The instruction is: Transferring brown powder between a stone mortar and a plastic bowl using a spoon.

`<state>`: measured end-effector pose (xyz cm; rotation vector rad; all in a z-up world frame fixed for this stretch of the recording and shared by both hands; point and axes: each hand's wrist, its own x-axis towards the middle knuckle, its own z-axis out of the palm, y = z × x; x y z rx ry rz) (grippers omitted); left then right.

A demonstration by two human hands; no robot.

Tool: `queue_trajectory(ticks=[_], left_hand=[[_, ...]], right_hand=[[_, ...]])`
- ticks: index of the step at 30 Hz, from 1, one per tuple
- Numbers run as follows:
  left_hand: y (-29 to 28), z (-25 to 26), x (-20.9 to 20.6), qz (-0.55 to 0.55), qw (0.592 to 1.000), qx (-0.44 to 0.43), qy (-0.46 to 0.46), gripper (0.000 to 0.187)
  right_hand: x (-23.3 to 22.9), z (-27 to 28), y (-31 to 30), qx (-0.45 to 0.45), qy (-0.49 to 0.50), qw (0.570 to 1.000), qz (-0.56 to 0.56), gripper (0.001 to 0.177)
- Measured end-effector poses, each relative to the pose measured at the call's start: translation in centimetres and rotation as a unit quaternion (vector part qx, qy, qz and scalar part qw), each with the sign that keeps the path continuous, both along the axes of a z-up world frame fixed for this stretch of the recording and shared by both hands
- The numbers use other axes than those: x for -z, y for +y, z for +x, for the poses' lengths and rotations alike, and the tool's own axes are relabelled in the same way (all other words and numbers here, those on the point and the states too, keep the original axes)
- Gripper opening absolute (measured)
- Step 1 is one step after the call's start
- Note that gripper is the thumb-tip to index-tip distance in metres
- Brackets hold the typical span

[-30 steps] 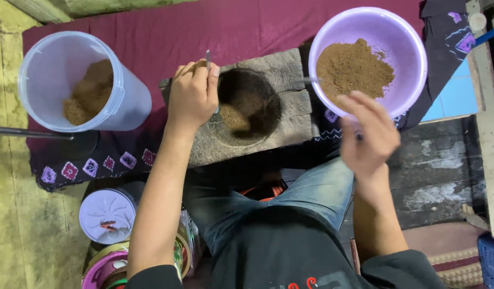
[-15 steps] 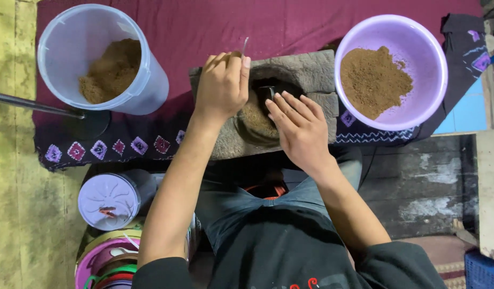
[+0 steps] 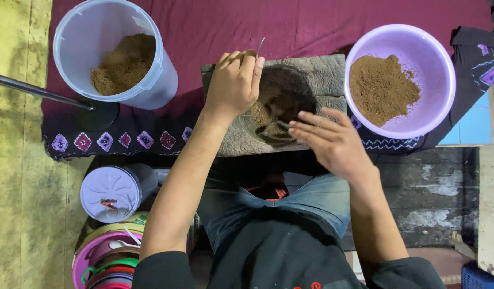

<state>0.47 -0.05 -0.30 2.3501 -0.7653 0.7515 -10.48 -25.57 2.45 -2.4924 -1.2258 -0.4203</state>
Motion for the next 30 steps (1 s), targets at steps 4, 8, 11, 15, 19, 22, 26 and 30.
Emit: queue_trajectory(ticks=[4,8,11,15,19,22,26,30], left_hand=[[0.0,-0.1,0.0,0.001,1.000,0.004,0.008,0.034],[0.0,-0.3,0.0,0.009,1.000,-0.001,-0.003,0.033],[0.0,-0.2,0.1,0.010,1.000,-0.002,-0.007,0.032],[0.0,-0.3,0.0,0.012,1.000,-0.004,-0.006,0.032],[0.0,0.0,0.4,0.011,1.000,-0.004,-0.005,0.033],[0.0,0.0,0.5,0.015,1.000,-0.004,-0.014,0.032],[0.1,-0.2,0.4,0.013,1.000,-0.004,-0.006,0.034],[0.0,0.1,0.5,0.011,1.000,-0.003,-0.002,0.034]], right_hand=[[0.4,0.7,0.6,0.050,-0.021,0.998,0.042,0.027],[1.4,1.2,2.1,0.112,0.004,0.993,0.044,0.033],[1.4,1.0,1.4,0.100,0.046,0.994,0.012,0.038],[0.6,-0.1,-0.9,0.066,0.038,0.995,-0.068,0.056],[0.0,-0.1,-1.7,0.092,0.018,0.993,-0.075,0.049],[0.4,0.1,-1.3,0.158,-0.024,0.986,-0.039,0.052],[1.1,-0.2,-0.3,0.198,-0.075,0.976,-0.057,0.042],[0.6,-1.8,-0.4,0.199,-0.100,0.969,-0.107,0.032]])
